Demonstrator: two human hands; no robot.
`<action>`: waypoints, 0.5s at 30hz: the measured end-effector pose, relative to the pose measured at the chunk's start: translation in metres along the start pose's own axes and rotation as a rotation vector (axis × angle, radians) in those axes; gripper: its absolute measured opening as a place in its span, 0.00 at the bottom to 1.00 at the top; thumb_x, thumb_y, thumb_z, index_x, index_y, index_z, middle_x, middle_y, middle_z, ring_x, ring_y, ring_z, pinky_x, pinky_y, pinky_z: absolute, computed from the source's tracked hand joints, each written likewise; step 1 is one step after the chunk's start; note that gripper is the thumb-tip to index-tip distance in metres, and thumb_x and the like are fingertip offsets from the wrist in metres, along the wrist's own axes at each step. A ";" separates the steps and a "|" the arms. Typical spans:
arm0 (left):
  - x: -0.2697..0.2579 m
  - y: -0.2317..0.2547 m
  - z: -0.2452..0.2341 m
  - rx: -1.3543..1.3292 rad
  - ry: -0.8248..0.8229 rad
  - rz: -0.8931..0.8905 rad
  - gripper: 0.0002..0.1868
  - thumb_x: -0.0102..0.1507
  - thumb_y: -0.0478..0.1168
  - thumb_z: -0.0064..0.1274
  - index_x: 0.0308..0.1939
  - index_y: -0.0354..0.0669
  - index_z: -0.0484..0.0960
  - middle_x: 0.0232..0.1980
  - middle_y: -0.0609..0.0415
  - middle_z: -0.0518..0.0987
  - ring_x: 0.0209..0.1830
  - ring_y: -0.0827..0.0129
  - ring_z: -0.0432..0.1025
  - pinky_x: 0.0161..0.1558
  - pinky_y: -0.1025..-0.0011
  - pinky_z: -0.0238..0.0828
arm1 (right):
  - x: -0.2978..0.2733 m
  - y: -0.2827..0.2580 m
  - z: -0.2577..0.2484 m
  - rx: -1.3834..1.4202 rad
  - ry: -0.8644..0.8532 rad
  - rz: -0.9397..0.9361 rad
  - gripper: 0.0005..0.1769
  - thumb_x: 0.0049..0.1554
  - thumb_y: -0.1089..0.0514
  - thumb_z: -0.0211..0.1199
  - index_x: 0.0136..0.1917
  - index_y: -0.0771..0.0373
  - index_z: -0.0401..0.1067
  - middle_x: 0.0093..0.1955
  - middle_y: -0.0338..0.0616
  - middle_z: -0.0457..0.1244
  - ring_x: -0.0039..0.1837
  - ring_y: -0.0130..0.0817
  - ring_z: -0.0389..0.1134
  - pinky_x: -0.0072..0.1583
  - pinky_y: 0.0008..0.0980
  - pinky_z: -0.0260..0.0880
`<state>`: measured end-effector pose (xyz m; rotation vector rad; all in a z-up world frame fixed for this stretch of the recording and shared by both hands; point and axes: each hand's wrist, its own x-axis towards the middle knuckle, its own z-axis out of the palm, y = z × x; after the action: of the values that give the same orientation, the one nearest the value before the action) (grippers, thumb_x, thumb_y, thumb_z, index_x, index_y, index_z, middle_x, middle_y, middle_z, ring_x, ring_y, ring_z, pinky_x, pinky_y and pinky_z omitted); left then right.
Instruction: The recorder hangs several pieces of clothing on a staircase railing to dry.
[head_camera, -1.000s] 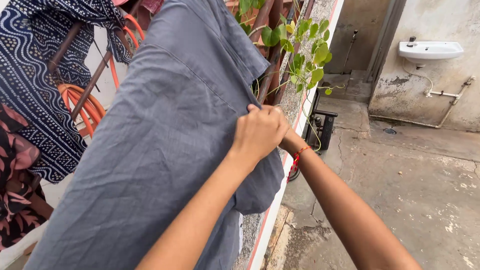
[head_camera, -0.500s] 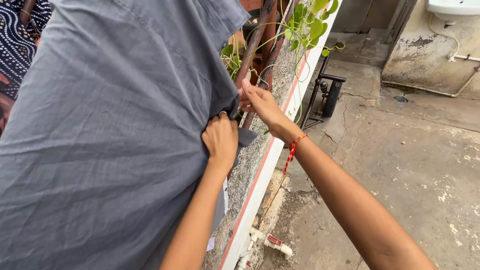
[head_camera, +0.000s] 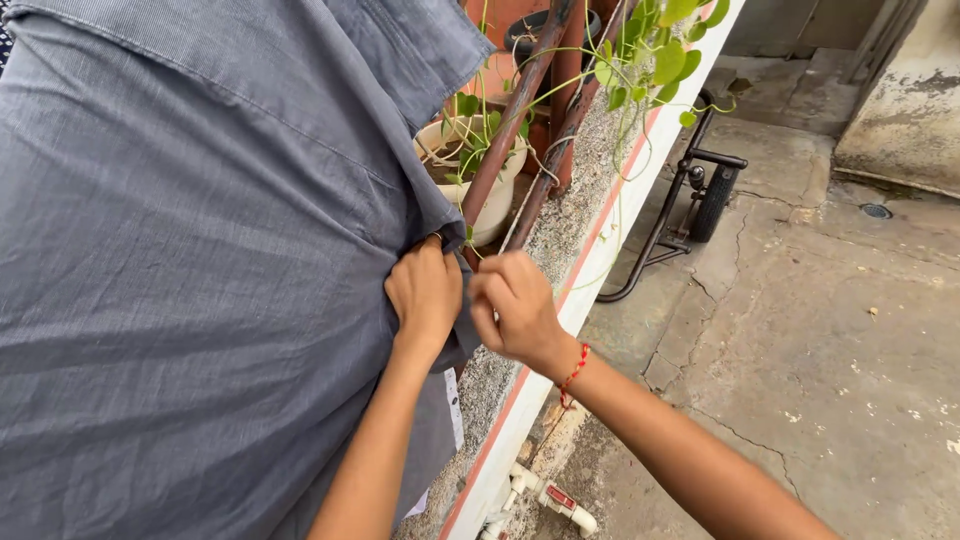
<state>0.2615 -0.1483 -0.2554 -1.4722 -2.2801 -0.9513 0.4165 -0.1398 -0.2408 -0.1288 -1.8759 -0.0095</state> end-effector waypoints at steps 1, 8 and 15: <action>0.002 0.000 0.001 0.008 0.003 -0.006 0.11 0.63 0.40 0.50 0.42 0.39 0.85 0.35 0.38 0.83 0.34 0.43 0.79 0.39 0.48 0.74 | -0.016 0.008 0.009 0.010 0.002 -0.001 0.10 0.49 0.69 0.62 0.45 0.64 0.67 0.48 0.49 0.61 0.49 0.46 0.63 0.50 0.42 0.65; 0.020 0.007 0.000 0.083 -0.085 0.039 0.12 0.63 0.42 0.48 0.41 0.40 0.84 0.33 0.38 0.83 0.32 0.44 0.79 0.36 0.49 0.75 | -0.092 0.113 0.103 -0.081 -0.452 0.579 0.07 0.56 0.61 0.55 0.46 0.67 0.69 0.43 0.59 0.65 0.44 0.58 0.69 0.47 0.51 0.67; 0.030 0.009 0.000 0.053 -0.171 0.024 0.10 0.62 0.43 0.51 0.35 0.40 0.83 0.31 0.40 0.83 0.30 0.44 0.79 0.34 0.47 0.74 | -0.087 0.229 0.212 1.118 -0.373 0.682 0.24 0.65 0.55 0.58 0.72 0.66 0.65 0.63 0.44 0.63 0.61 0.29 0.65 0.59 0.29 0.66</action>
<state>0.2557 -0.1247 -0.2362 -1.6111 -2.3795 -0.7791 0.2624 0.0960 -0.4020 0.0183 -1.8463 1.5776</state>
